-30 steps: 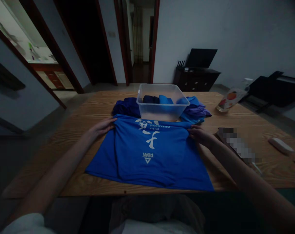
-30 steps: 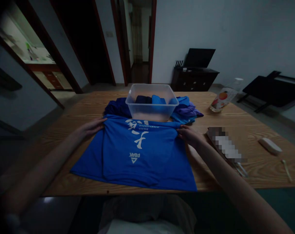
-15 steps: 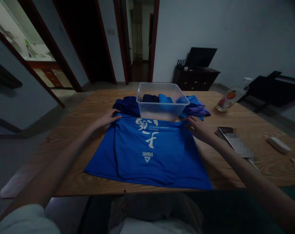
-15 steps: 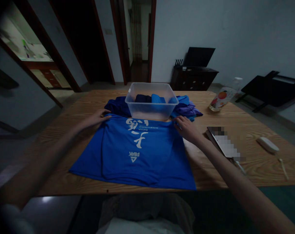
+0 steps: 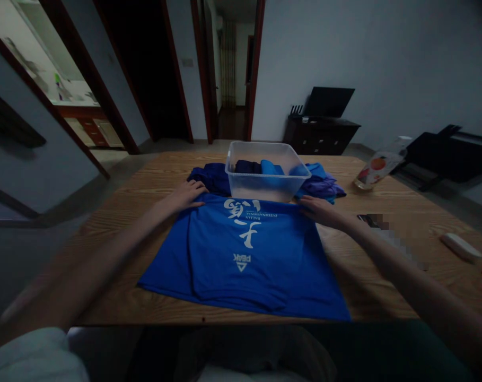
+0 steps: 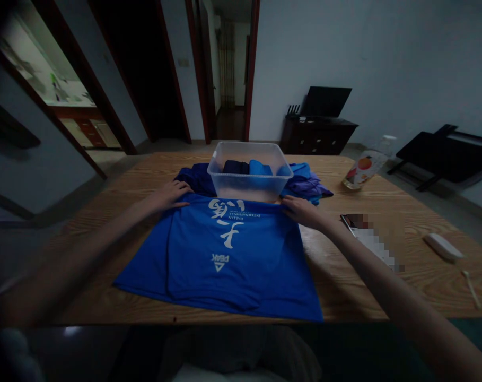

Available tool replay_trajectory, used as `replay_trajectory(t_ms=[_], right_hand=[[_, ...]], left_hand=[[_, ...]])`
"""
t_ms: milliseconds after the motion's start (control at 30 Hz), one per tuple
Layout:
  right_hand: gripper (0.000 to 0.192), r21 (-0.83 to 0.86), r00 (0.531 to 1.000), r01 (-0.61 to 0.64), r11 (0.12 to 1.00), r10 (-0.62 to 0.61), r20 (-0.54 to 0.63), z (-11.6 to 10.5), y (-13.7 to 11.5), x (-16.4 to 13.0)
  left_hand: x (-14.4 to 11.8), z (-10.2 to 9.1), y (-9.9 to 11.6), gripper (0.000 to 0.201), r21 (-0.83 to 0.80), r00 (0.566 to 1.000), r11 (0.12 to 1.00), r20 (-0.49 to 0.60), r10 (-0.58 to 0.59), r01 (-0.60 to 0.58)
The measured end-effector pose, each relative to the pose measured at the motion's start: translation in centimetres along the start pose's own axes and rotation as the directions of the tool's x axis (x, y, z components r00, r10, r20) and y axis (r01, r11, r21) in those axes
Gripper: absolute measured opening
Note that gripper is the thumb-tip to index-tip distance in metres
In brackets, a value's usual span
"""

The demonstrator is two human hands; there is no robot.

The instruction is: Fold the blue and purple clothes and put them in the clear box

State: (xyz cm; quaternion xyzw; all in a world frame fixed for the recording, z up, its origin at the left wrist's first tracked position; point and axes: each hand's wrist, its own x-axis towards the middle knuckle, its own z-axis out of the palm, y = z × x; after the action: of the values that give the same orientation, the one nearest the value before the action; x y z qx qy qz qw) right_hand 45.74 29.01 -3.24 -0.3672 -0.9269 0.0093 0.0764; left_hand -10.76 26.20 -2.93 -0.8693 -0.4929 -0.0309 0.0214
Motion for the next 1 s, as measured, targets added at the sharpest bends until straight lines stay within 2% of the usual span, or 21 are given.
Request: replay_trajectory(t_ms=[167,333,467,567,633,733,833,900,1000], right_hand=[[0.027,0.005,0.998,-0.046,0.999,0.046,-0.050,-2.3,-0.1,-0.8],[0.030,0.004,0.988,-0.058,0.998,0.058,-0.144,-4.7,0.3,-0.7],[0.033,-0.013,0.970,-0.047,0.999,0.042,-0.239,-6.6,-0.6,-0.2],[0.034,-0.052,0.955,-0.021,0.998,0.005,-0.296,-7.6,-2.1,-0.5],[0.033,-0.073,0.956,-0.004,0.997,-0.018,-0.294,-7.7,-3.1,-1.6],[0.034,-0.158,0.970,0.018,0.987,-0.056,-0.237,-7.1,-4.6,-4.9],[0.036,-0.222,0.995,0.060,0.973,-0.077,-0.069,-5.6,-6.0,-9.5],[0.036,-0.208,0.995,0.094,0.974,-0.095,0.006,-4.3,-6.8,-12.5],[0.043,-0.164,0.993,0.115,0.980,-0.112,0.027,-2.5,-7.7,-15.6]], left_hand=[[0.0,-1.5,-1.1,0.034,-0.087,0.999,0.996,0.048,-0.007,0.011],[-2.0,-3.9,-1.4,0.046,-0.276,0.996,0.958,0.055,-0.070,0.083],[-4.4,-6.4,-0.9,0.039,-0.360,0.992,0.929,-0.053,-0.113,0.086],[-6.8,-8.0,1.0,0.035,-0.268,0.979,0.959,-0.157,-0.134,0.088],[-8.9,-8.4,2.7,0.036,-0.212,0.968,0.970,-0.192,-0.159,0.117],[-12.8,-7.2,5.4,0.036,-0.180,0.973,0.976,-0.173,-0.153,0.122],[-16.9,-4.6,7.7,0.036,-0.134,0.987,0.989,-0.139,-0.087,0.068],[-19.3,-2.8,9.0,0.038,-0.081,0.987,0.997,-0.163,-0.012,-0.001],[-21.7,-1.1,10.3,0.043,-0.003,0.975,0.992,-0.182,0.123,-0.126]])
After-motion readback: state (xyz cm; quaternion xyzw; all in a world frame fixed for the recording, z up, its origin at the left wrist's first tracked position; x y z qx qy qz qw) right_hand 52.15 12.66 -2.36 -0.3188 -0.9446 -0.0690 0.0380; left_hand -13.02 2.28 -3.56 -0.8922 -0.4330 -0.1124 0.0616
